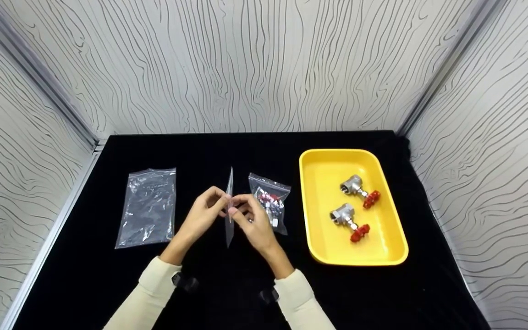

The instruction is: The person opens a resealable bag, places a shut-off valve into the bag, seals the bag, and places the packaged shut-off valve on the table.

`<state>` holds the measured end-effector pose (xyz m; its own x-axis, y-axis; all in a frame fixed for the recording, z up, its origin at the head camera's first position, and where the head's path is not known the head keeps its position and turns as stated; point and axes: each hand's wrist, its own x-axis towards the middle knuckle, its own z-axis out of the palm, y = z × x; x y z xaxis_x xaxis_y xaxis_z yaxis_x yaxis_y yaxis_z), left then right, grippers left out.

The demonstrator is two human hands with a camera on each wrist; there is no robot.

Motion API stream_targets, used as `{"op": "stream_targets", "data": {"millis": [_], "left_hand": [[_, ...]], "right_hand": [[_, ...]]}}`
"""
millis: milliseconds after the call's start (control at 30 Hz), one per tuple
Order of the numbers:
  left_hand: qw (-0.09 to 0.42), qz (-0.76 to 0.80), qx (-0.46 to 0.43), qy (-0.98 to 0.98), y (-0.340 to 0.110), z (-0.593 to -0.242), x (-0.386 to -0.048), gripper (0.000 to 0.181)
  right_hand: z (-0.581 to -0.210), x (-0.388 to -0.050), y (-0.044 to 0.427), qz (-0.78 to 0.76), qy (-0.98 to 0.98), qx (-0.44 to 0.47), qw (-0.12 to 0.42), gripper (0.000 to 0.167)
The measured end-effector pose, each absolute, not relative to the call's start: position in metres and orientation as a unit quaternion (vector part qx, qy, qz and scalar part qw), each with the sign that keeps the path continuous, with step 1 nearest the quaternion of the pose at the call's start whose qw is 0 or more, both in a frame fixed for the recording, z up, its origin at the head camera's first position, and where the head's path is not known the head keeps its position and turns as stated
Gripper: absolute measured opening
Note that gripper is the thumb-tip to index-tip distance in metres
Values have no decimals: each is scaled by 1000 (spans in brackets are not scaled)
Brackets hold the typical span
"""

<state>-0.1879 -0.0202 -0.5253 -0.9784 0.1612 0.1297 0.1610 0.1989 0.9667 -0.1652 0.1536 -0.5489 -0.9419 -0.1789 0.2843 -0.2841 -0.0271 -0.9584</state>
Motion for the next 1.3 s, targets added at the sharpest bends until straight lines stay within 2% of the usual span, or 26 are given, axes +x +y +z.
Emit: {"op": "stream_targets", "data": {"millis": [233,633,867,1133,1300], "left_hand": [[23,626,118,770,-19,-529,-185,17],[38,620,134,772,-20,-534,-182,10],[13,603,183,776,-21,-538,-183,16],[10,559,229,797,-22,-540,-183,16],[0,504,255,826,-26,-540,-183,25]], "right_hand": [[-550,-169,154,703,-701,116,45,25],[-549,-171,153,705,-702,86,43,36],[-551,-172,154,669,-734,80,78,39],[-551,-172,153,666,-739,76,60,32],[-552,-172,155,659,-746,80,63,29]]}}
